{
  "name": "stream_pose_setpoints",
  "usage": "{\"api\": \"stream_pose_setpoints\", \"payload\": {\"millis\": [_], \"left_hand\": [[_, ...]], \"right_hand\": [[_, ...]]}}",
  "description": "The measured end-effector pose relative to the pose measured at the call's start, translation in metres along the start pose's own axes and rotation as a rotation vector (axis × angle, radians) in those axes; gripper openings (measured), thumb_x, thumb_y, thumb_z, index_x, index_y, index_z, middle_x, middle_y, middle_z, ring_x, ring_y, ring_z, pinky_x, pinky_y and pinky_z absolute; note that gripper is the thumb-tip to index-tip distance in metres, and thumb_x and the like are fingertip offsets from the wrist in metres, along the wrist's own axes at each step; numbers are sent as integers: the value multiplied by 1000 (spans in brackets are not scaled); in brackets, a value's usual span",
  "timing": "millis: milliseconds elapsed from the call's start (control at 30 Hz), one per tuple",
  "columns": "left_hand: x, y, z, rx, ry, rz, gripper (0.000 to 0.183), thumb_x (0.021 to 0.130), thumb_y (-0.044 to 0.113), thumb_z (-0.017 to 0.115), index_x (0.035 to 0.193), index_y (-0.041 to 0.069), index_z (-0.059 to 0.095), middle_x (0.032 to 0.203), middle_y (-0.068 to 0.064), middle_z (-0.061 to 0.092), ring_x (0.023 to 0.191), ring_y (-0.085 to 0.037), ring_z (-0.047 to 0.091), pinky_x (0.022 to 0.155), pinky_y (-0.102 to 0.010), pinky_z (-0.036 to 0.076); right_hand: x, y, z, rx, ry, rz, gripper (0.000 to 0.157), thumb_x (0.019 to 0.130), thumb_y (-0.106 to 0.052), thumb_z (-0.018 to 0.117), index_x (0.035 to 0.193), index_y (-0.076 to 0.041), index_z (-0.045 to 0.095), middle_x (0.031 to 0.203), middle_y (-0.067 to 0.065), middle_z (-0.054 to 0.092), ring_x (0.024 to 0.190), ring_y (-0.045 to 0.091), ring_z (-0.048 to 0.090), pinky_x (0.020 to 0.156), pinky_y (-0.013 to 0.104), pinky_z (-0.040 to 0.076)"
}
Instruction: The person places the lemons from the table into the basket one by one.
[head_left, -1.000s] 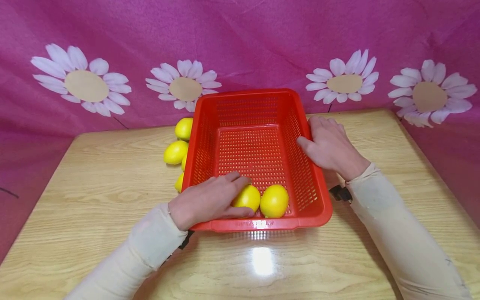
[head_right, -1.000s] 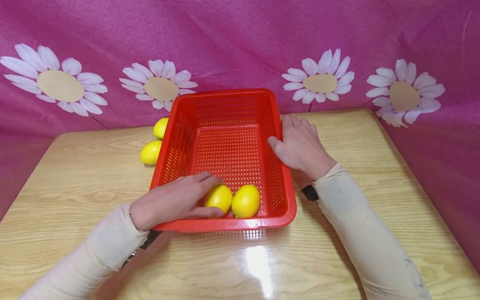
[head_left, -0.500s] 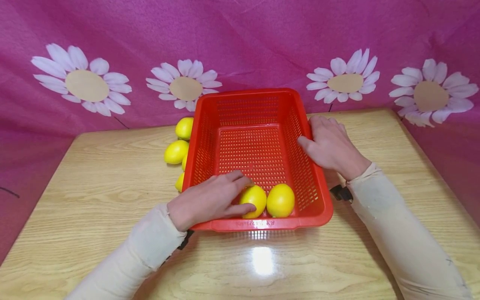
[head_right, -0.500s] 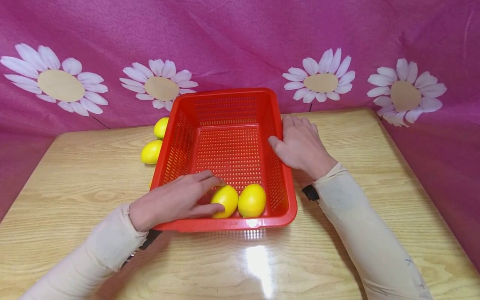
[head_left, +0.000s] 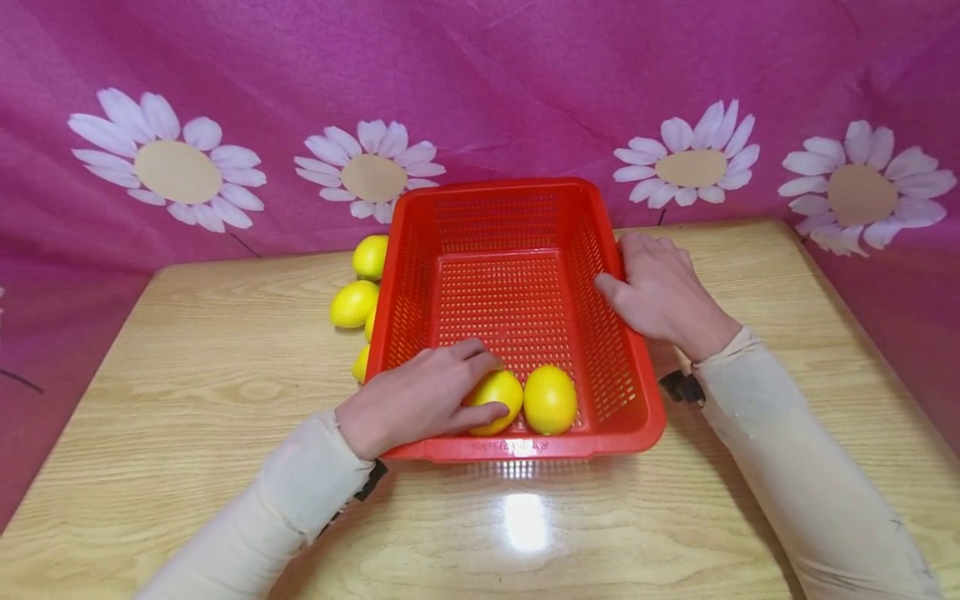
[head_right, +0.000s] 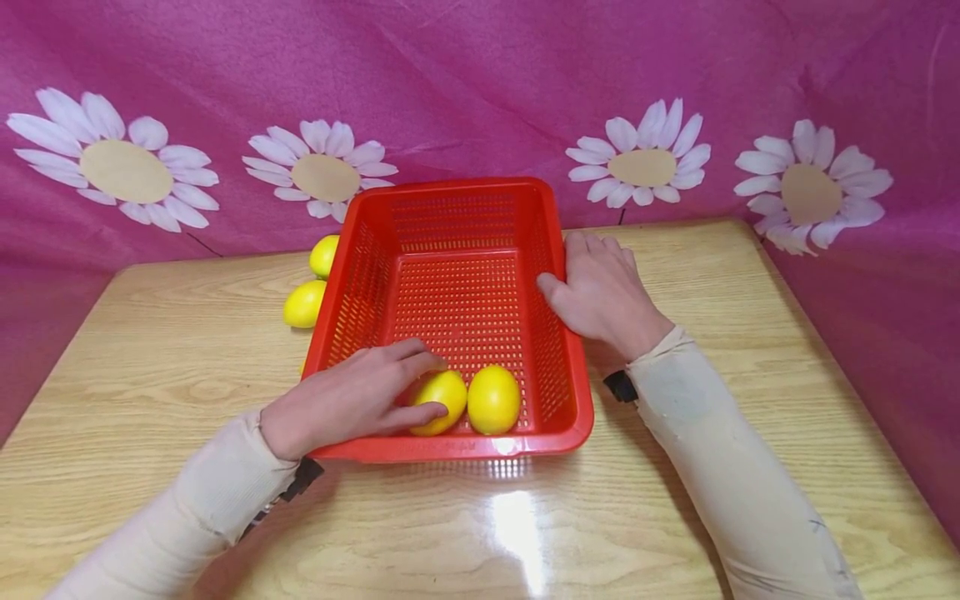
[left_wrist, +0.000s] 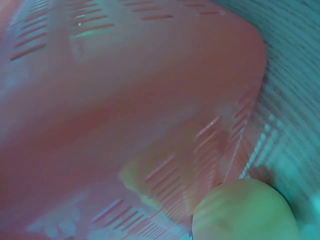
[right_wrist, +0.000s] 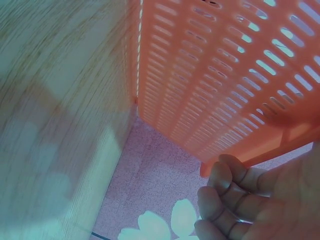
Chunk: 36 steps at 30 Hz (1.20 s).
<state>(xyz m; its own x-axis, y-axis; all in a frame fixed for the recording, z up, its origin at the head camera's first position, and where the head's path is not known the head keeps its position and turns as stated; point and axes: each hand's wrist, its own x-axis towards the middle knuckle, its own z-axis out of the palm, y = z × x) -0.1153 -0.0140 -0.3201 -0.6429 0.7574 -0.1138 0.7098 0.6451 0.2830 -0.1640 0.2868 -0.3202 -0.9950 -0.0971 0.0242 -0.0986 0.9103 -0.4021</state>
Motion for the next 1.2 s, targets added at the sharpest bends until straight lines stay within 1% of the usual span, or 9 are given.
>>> {"api": "stream_pose_setpoints", "payload": {"millis": [233, 500, 767, 867, 1000, 1100, 1200], "left_hand": [[0, 0, 1, 12, 6, 2, 48, 97, 48, 68, 130, 13, 67, 114, -2, 66, 89, -13, 61, 89, -29, 61], [-1, -2, 2, -1, 21, -1, 47, 96, 48, 69, 131, 16, 67, 117, -1, 67, 96, -12, 61, 93, -29, 60], [0, -2, 2, 5, 27, 0, 48, 96, 50, 70, 133, 19, 67, 119, 0, 66, 95, -10, 60, 91, -27, 60], [1, -3, 2, 8, 44, 12, 47, 95, 49, 70, 132, 19, 68, 117, 0, 67, 92, -10, 60, 89, -25, 60], [0, -4, 1, 24, 90, 43, 41, 96, 46, 71, 127, 19, 70, 114, 1, 68, 92, -11, 60, 91, -28, 58], [0, -4, 1, 41, 126, 56, 38, 97, 44, 70, 125, 18, 71, 114, 1, 69, 97, -13, 61, 96, -35, 55], [-1, -4, 1, 57, 152, 61, 38, 97, 43, 69, 125, 17, 71, 116, 0, 71, 104, -17, 64, 101, -38, 51]], "right_hand": [[0, 0, 0, 2, 12, -9, 42, 99, -33, 50, 124, 0, 56, 104, 18, 59, 102, 36, 50, 86, 50, 39], [0, -1, 1, 12, -8, 2, 44, 99, -32, 51, 129, -1, 53, 107, 17, 58, 102, 35, 49, 85, 48, 38], [-1, 0, 0, 10, 8, -5, 43, 98, -32, 51, 127, -1, 53, 105, 17, 58, 99, 34, 50, 81, 45, 37], [-1, 0, 0, 10, 7, -4, 43, 98, -32, 51, 127, -1, 53, 105, 17, 58, 99, 34, 50, 81, 44, 36], [-1, -1, 0, 11, 1, 0, 42, 98, -32, 52, 127, -1, 53, 105, 17, 58, 98, 34, 50, 81, 45, 37], [-1, -1, 0, 13, -1, -2, 42, 98, -32, 52, 127, -1, 53, 104, 17, 58, 98, 33, 50, 81, 44, 37], [-1, -1, 0, 18, -7, 2, 43, 98, -32, 53, 128, -2, 52, 106, 17, 58, 99, 33, 49, 82, 44, 37]]}}
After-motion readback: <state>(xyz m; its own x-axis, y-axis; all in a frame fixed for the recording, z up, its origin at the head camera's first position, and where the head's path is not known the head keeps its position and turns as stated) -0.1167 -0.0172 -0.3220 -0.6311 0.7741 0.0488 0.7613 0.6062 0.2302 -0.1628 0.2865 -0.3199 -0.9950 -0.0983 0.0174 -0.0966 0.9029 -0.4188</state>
